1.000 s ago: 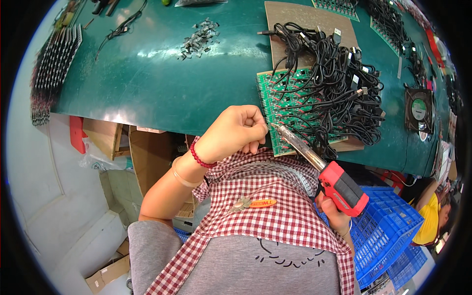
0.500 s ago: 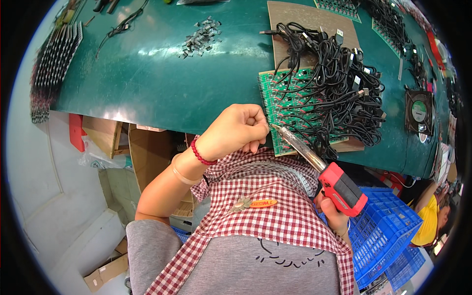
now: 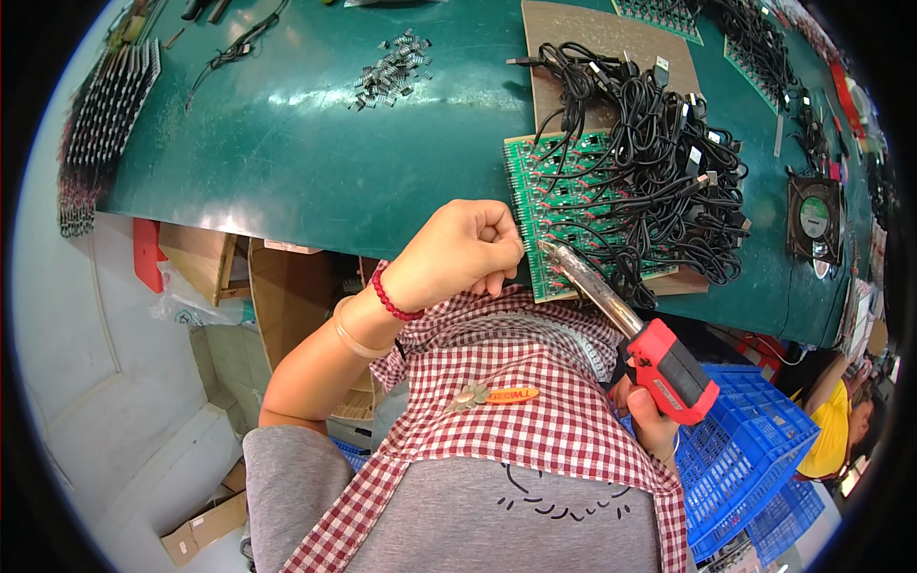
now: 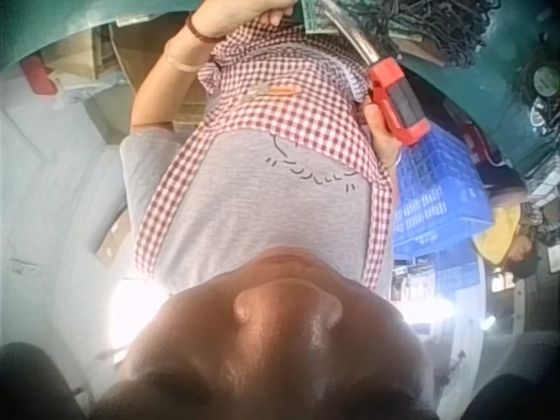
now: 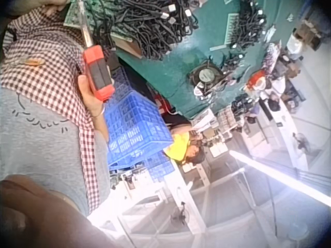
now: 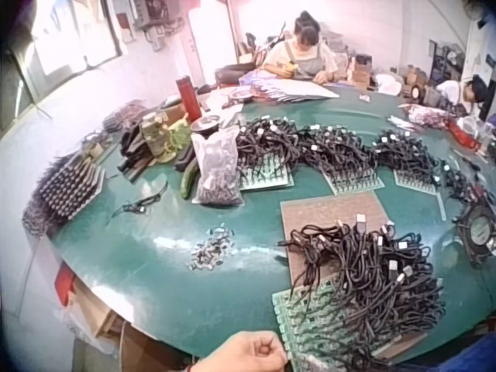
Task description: The person solders multiple wires onto a green printed circuit board using a soldering iron.
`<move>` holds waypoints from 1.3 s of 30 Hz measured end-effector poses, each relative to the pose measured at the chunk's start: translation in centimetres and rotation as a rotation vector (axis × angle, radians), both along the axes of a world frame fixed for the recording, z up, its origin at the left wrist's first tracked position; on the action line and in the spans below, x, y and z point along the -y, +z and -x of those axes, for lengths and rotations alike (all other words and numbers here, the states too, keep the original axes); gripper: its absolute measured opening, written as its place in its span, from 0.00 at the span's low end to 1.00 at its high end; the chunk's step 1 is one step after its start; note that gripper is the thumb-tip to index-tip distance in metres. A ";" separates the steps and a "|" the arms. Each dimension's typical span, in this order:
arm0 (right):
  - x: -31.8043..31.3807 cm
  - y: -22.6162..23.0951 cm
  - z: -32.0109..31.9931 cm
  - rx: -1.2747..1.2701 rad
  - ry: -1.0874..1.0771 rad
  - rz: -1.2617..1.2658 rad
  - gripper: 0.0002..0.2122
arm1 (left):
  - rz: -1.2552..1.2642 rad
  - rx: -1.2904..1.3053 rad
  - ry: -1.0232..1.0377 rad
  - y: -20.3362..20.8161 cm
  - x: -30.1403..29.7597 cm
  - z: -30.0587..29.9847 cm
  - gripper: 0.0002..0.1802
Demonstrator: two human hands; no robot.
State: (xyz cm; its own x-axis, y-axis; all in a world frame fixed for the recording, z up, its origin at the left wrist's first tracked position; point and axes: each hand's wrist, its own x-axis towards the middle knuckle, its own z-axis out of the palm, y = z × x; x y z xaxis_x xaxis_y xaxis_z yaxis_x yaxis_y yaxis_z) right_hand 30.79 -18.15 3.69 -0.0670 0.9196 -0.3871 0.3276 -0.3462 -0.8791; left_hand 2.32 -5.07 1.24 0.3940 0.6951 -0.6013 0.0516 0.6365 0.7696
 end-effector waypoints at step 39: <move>-1.1 1.1 1.1 -0.432 -0.083 -0.131 0.22 | -1.115 -1.424 0.029 -2.2 -8.6 7.0 0.06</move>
